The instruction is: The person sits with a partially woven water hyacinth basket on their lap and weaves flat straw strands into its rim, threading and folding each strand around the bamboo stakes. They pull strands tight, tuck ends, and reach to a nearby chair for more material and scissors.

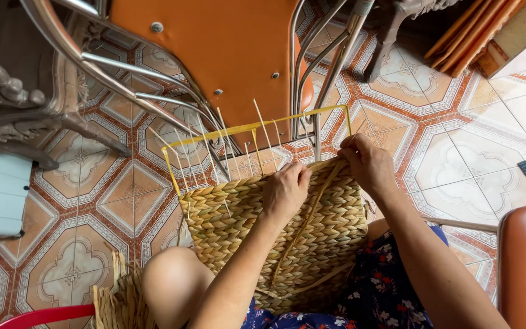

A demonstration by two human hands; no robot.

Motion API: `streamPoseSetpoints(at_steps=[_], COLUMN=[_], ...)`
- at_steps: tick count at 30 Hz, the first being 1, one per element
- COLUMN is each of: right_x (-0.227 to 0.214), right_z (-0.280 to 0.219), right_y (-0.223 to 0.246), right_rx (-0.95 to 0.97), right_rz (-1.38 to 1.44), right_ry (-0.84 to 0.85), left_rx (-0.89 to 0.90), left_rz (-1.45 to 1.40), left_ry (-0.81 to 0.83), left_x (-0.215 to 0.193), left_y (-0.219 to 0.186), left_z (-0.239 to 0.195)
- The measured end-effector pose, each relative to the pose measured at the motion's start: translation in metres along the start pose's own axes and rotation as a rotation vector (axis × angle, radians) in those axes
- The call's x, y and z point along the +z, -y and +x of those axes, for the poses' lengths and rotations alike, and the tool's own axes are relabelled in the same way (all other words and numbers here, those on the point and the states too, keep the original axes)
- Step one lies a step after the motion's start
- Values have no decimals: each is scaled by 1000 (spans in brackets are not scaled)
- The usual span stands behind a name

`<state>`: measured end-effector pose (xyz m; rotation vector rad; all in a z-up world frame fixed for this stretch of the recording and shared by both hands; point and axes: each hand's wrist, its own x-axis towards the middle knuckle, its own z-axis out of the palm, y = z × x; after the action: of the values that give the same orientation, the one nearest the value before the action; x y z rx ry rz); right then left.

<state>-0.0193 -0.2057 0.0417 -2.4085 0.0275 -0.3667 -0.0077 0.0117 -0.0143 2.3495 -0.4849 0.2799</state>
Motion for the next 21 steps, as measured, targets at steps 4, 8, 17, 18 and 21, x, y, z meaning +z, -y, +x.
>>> streamPoseSetpoints(at_steps=[4,8,17,18,21], right_x=[-4,-5,-4,-8,-17], right_z=[-6,-11,-22,-28,-47], right_y=[-3,-15,-1,2,10], right_rx=[-20,0,-21,-27,-77], right_rz=[-51,333,769,769,753], right_ry=[-37,-76,-51,-39,-30], left_rx=[35,-59,-608,-615,-601], left_rz=[-39,140,-504,-503,-543], left_ry=[-227,-791,-611,-622,-666], left_x=[-49,-115,-147,-149,-160], left_y=[3,47,122,121,110], left_z=[-25,-66,-140,-144,-156])
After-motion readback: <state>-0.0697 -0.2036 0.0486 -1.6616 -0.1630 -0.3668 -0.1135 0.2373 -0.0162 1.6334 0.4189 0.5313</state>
